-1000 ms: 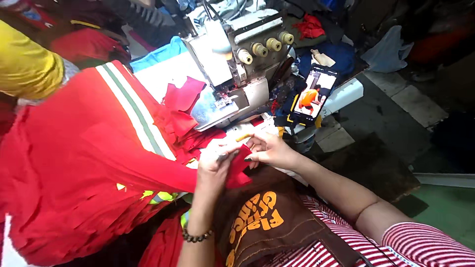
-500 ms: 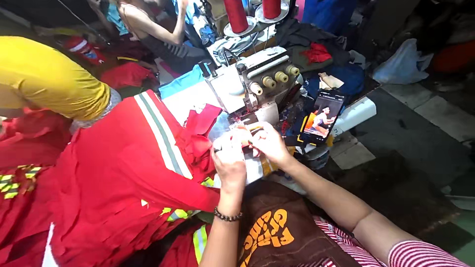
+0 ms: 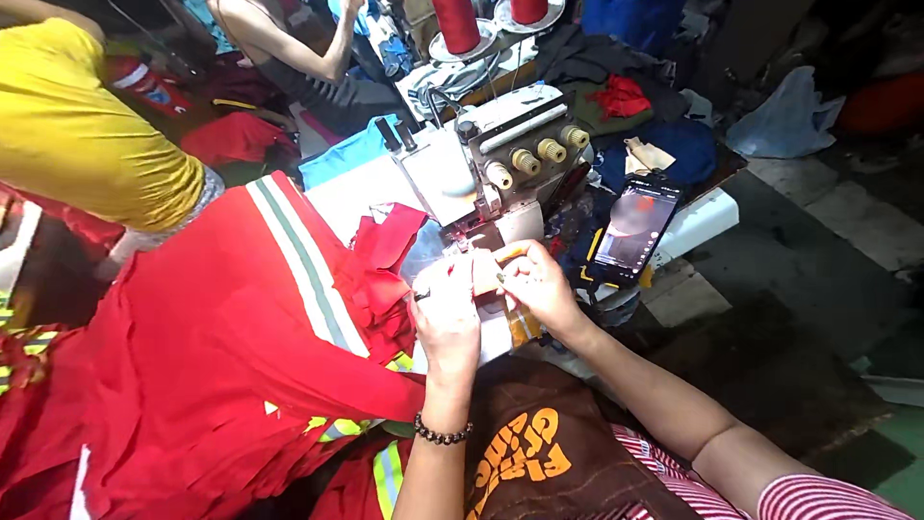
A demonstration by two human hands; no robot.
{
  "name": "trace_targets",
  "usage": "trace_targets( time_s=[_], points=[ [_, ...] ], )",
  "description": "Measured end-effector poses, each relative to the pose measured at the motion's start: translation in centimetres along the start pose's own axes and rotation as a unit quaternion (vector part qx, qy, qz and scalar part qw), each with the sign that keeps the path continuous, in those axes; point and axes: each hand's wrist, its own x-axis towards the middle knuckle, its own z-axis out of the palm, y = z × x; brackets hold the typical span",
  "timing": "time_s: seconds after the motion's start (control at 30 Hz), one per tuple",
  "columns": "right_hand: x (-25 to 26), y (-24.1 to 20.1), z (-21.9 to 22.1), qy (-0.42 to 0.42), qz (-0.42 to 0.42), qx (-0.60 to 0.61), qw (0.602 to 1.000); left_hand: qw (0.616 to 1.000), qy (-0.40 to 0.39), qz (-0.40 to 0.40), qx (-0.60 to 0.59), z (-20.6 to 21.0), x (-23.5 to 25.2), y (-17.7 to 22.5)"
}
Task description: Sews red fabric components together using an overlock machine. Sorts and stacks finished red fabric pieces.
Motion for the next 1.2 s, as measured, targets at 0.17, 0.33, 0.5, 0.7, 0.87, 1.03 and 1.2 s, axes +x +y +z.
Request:
trace_targets(
  time_s=[0.17, 0.33, 0.5, 0.7, 0.87, 1.03, 1.2],
  points=[
    [1.1, 0.7, 0.5, 0.026, -0.014, -0.008, 1.0, 0.997, 0.073, 0.02, 0.013, 0.9, -0.1, 0.2],
    [1.9, 0.6, 0.6, 0.033, -0.057, -0.048, 0.997, 0.997, 0.061, 0.023, -0.046, 0.2, 0.9, -1.1],
    [2.7, 0.3, 0.5, 0.023, -0.093, -0.112, 0.989, 0.998, -0.042, -0.012, -0.05, -0.2, 3.1, -2.2],
    [2.4, 2.0, 0.1, 0.065, -0.097, -0.188, 0.975, 0.99, -0.122, -0.064, 0.021, 0.2, 6.6, -3.5],
    [-0.1, 5.9, -0.8, 0.003, -0.071, -0.281, 0.957, 0.968, -0.193, -0.101, 0.126, 1.0, 9.4, -4.0],
    [-0.4, 8.1, -0.5, 0.02, -0.208, -0.352, 0.912, 0.966, -0.191, -0.116, 0.133, 1.9, 11.0, -5.9],
    [-0.7, 8.4, -0.4, 0.034, -0.242, -0.373, 0.895, 0.979, -0.168, -0.079, 0.081, 1.3, 10.5, -8.3]
  ],
)
